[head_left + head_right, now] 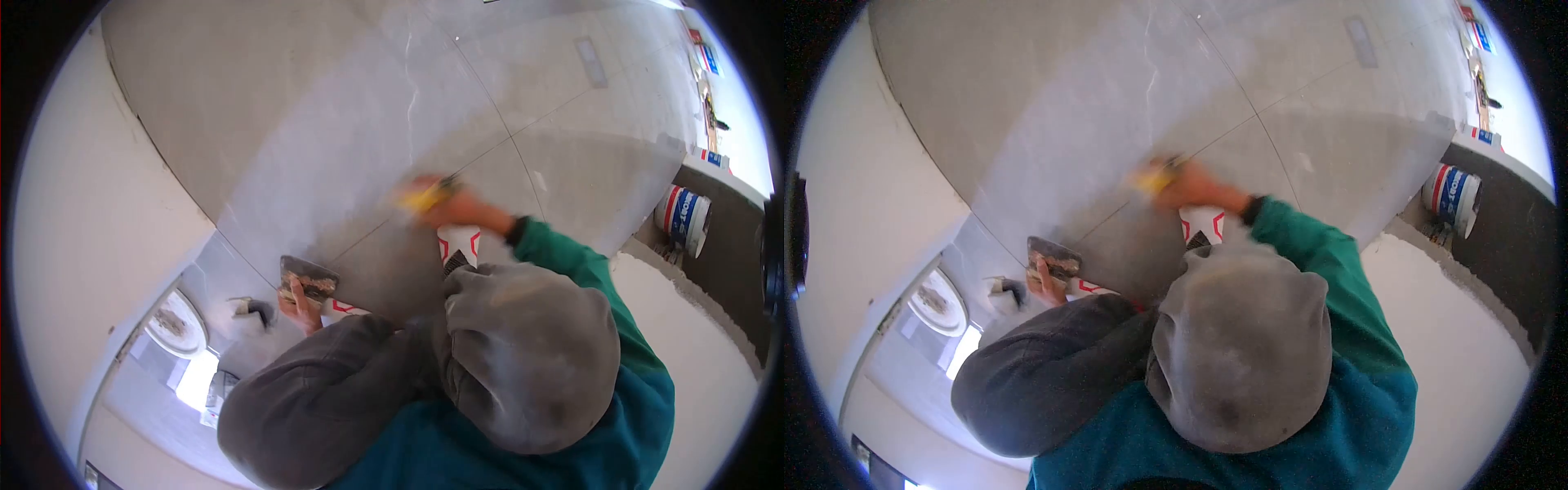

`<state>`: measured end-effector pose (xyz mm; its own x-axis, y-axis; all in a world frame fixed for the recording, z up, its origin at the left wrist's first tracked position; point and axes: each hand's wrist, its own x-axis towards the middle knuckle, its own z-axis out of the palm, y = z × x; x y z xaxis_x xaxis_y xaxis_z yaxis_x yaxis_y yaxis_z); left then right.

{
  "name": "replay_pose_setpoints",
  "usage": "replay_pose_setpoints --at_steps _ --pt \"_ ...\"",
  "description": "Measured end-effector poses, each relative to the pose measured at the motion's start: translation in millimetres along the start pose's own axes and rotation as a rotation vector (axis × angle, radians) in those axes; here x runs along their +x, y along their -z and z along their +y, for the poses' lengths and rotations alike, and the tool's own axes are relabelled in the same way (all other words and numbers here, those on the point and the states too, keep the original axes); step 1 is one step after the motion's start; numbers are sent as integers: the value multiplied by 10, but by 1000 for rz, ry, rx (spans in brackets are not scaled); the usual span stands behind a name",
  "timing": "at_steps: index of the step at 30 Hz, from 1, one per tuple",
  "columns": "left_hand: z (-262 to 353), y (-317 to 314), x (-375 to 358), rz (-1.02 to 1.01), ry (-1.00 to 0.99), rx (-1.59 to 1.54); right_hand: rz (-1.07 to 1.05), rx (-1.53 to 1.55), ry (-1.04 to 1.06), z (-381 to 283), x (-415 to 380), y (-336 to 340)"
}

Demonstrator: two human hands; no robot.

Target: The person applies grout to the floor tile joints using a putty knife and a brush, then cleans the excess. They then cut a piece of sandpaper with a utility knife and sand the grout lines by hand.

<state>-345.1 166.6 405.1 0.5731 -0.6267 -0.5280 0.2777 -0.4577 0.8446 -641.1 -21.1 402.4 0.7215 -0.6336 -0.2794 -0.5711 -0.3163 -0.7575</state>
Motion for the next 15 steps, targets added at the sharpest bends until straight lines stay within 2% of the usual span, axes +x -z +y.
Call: replay_pose_setpoints --at_steps 1,2,3,4,5,7,9,10,12,13,15 --pt "11 9 1 12 6 -6 224 -367 97 543 -217 288" --pt "30 13 6 16 6 -5 329 -262 -132 597 -372 865" --pt "58 14 13 13 -2 -2 414 -326 -257 602 -454 1399" --pt "119 -2 19 9 -13 1 472 -571 -316 631 -500 1733" --pt "198 -3 61 4 -22 8 483 -565 -318 627 -525 1786" --pt "469 -168 153 -302 -145 358 636 -550 -91 375 -396 1844" --pt "735 -497 268 -429 -278 654 529 -332 15 2 -305 1515" --pt "849 -712 329 -519 -381 692 532 -330 7 -182 -310 1407" --pt "1007 -1201 445 -666 -626 816 456 -257 -201 -447 -362 1273" --pt "1035 -1463 489 -726 -763 902 526 -184 -161 -382 -456 1260" --pt "987 -1941 568 -884 -832 1042 589 -188 -203 -225 -718 1285"
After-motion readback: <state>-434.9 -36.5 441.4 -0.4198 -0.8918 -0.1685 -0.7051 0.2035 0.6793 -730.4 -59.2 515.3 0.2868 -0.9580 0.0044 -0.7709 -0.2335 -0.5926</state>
